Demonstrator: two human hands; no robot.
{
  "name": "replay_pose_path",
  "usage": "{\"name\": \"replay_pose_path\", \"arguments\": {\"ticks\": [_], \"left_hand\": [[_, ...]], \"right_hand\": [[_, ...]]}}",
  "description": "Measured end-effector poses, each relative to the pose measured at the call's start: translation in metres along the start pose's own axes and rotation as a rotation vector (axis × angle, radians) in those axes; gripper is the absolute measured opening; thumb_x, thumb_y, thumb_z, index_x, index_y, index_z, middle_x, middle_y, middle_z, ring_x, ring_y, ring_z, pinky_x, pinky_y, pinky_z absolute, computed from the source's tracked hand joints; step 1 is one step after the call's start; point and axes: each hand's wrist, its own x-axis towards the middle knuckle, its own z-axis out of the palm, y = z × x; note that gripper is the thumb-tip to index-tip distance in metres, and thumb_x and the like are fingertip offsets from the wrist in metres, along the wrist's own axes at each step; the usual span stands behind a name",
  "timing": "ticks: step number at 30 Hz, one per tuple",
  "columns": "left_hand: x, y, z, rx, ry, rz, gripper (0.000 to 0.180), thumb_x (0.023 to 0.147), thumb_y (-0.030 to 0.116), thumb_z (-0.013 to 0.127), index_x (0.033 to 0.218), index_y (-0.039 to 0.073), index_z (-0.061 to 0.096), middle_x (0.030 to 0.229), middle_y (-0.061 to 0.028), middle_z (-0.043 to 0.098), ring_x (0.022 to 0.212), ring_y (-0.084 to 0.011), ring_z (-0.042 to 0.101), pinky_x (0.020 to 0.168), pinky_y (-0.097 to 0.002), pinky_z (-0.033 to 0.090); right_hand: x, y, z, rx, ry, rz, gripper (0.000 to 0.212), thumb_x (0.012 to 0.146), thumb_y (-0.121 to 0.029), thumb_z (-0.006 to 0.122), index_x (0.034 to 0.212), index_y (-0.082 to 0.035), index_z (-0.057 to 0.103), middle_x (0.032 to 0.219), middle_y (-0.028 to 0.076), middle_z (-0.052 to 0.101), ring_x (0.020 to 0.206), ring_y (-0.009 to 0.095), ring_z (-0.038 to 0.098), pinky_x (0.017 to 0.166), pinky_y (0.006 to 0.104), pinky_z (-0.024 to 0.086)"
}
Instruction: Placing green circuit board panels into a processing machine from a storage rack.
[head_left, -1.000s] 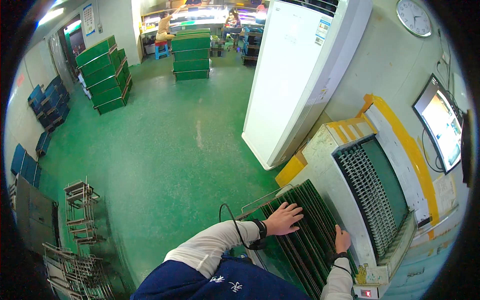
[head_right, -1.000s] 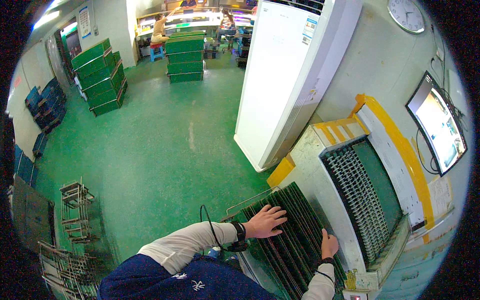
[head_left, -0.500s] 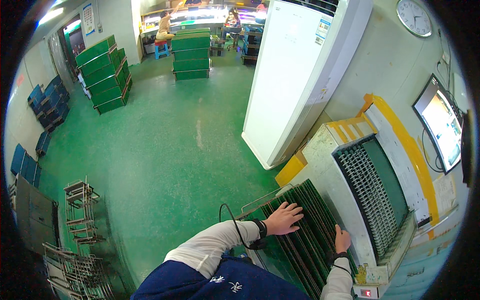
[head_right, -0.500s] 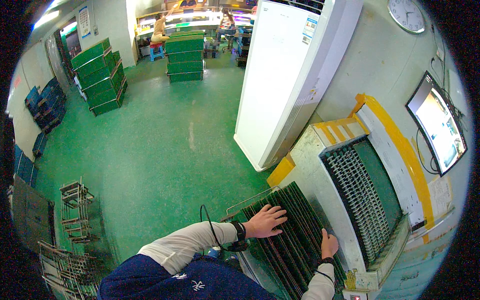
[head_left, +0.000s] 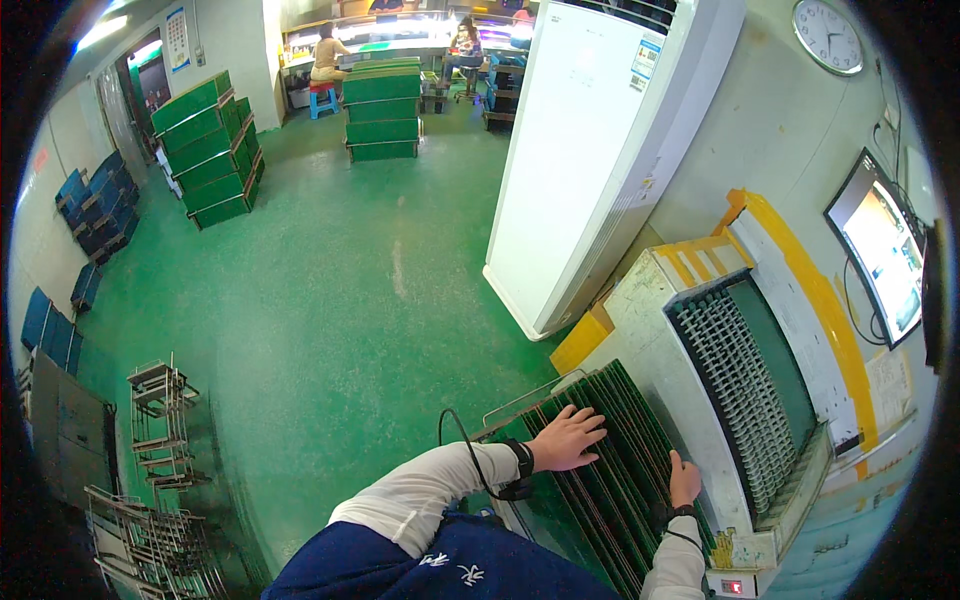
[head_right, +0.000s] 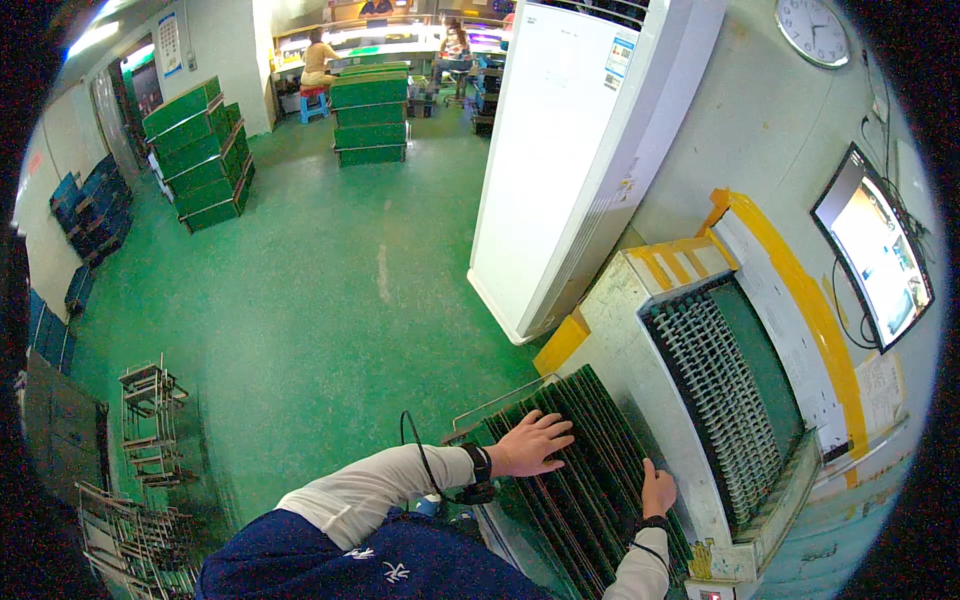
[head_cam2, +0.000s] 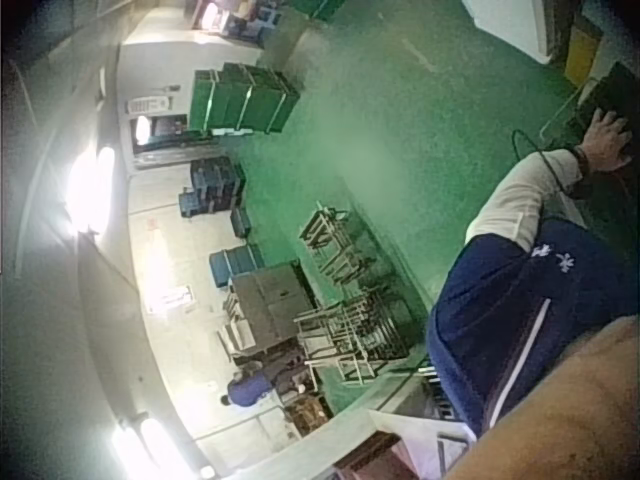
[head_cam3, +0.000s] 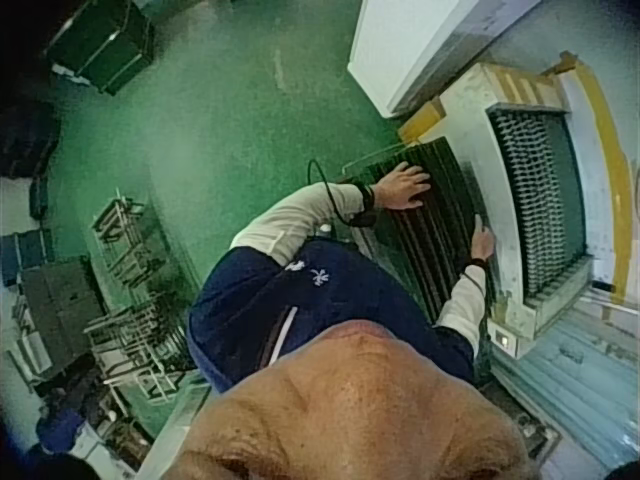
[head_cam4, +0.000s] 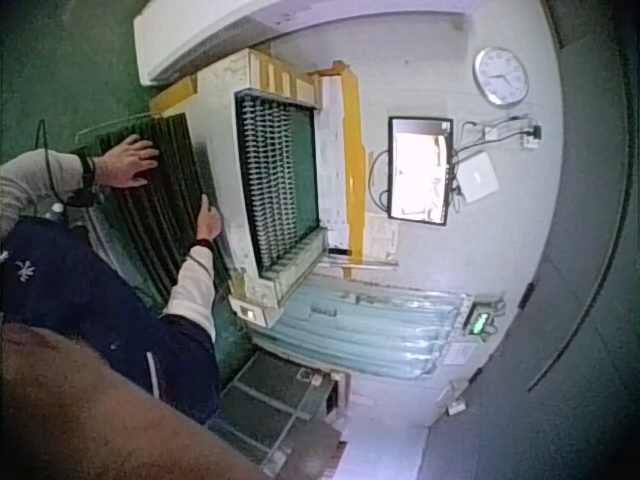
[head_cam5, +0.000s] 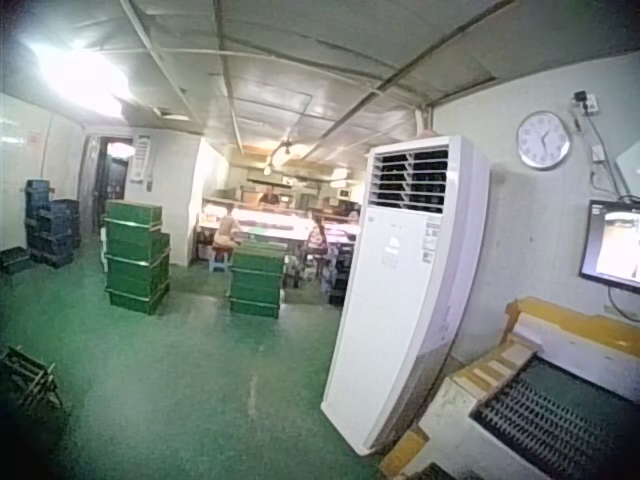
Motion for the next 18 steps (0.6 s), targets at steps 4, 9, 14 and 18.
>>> {"name": "replay_pose_path", "arguments": {"ticks": [4,9,14,18], "left_hand": [[-0.0001,0.0026,-0.0044,-0.008,-0.02,-0.008,0.055,0.09,0.042,0.065,0.135,0.011,0.058,0.148,-0.0116,0.048,0.14,-0.0326,0.041,0.114,-0.0517,0.03],[-0.0001,0.001,-0.0023,-0.014,-0.012,-0.007,0.055,0.09,0.042,0.066,0.134,0.01,0.058,0.148,-0.0122,0.048,0.14,-0.0331,0.04,0.114,-0.0522,0.03],[0.0006,0.0013,-0.0018,-0.015,-0.005,0.001,0.055,0.09,0.041,0.066,0.134,0.01,0.058,0.148,-0.0125,0.049,0.139,-0.0334,0.041,0.114,-0.0522,0.03],[0.0007,0.0014,-0.0014,-0.022,-0.001,0.003,0.055,0.089,0.041,0.067,0.133,0.01,0.058,0.147,-0.0124,0.049,0.139,-0.0334,0.041,0.114,-0.0521,0.03]], "right_hand": [[-0.0013,-0.0002,-0.0014,0.007,-0.006,0.004,0.071,0.093,-0.065,0.052,0.083,0.001,0.074,0.09,0.022,0.071,0.087,0.041,0.067,0.077,0.0504,0.049],[-0.0004,-0.0001,-0.0008,0.023,0.005,-0.012,0.07,0.093,-0.065,0.053,0.083,0.002,0.073,0.089,0.023,0.07,0.086,0.041,0.066,0.077,0.0501,0.049],[0.0009,0.0043,0.0021,0.048,0.019,-0.012,0.071,0.092,-0.065,0.054,0.081,0.002,0.073,0.087,0.023,0.07,0.085,0.041,0.067,0.076,0.0501,0.049],[0.0029,0.0062,0.0036,0.05,0.009,0.0,0.069,0.091,-0.064,0.055,0.082,0.002,0.073,0.087,0.024,0.07,0.084,0.041,0.066,0.075,0.0498,0.048]]}}
